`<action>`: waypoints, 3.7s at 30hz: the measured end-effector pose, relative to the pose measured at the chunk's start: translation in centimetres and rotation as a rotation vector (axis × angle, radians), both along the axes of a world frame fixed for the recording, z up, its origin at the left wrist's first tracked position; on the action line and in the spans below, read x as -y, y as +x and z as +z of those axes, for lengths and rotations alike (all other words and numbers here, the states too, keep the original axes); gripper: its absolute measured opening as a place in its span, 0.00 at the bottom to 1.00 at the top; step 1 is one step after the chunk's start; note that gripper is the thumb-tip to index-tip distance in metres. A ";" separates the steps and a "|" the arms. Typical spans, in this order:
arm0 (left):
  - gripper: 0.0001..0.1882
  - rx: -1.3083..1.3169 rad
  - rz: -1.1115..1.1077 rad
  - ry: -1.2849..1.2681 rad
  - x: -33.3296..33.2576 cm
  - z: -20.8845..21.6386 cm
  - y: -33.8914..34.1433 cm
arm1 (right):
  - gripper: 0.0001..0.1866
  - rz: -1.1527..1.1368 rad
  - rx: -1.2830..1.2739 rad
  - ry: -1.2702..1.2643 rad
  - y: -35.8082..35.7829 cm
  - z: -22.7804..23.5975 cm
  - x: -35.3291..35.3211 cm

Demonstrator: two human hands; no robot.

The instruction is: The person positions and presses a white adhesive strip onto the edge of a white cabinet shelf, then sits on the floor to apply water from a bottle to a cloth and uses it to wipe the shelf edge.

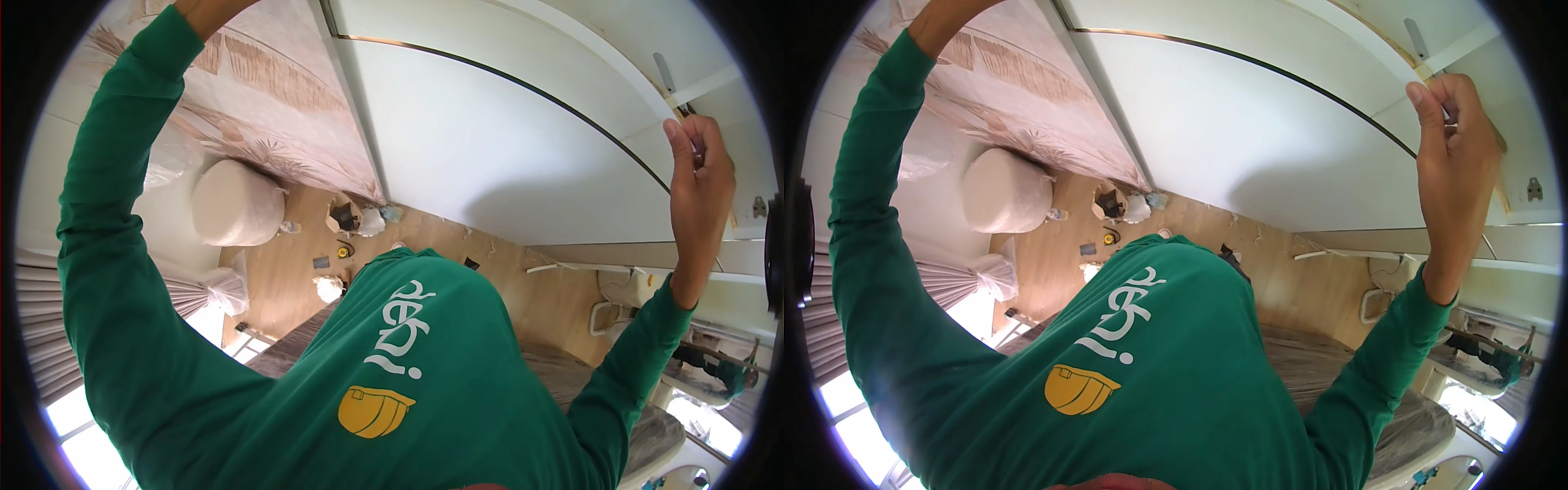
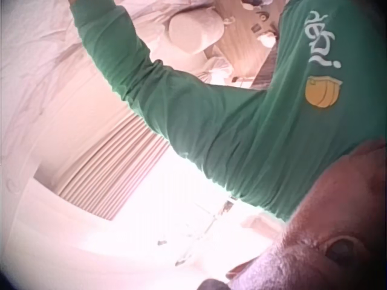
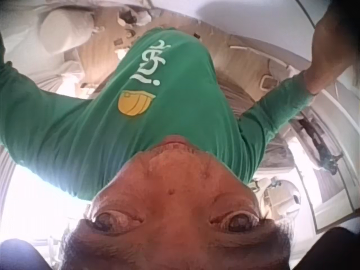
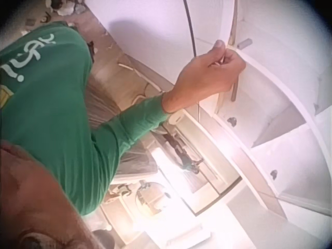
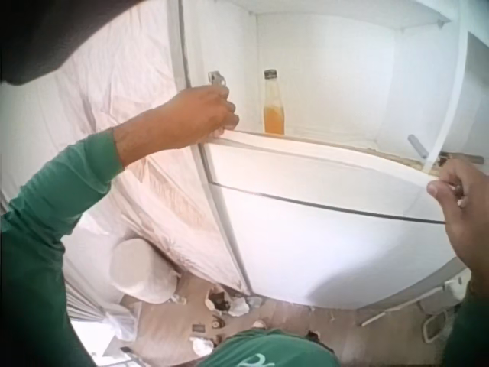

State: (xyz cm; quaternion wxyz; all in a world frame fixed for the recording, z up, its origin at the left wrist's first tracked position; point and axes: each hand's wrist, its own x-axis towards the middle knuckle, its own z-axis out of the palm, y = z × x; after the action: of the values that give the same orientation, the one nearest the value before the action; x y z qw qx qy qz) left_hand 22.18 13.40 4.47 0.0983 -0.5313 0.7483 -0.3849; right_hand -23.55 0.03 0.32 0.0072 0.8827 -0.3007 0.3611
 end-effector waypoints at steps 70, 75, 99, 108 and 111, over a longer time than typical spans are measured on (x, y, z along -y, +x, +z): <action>0.06 -0.718 -0.202 -0.241 4.9 -5.1 -9.6 | 0.10 0.030 -0.066 -0.065 1.8 -1.7 5.9; 0.07 -0.683 -0.177 -0.227 4.5 -5.0 -10.0 | 0.05 -0.020 -0.095 -0.138 1.7 -1.9 6.0; 0.05 -0.503 -0.205 -0.328 5.7 -5.4 -10.9 | 0.06 -0.092 -0.115 -0.255 2.1 -2.5 7.0; 0.15 -0.605 -0.294 -0.273 7.0 -5.0 -14.1 | 0.08 -0.078 -0.136 -0.164 2.0 -1.0 6.5; 0.13 -0.589 -0.329 -0.289 9.6 -6.5 -15.2 | 0.07 -0.072 -0.157 -0.173 2.1 -1.3 6.2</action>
State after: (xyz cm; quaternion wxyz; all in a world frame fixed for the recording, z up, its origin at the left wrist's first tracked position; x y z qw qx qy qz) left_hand 6.95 3.76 -2.07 -0.2605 -0.5002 0.7580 -0.3278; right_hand -21.45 -6.19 -0.99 0.1197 0.8929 -0.2987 0.3149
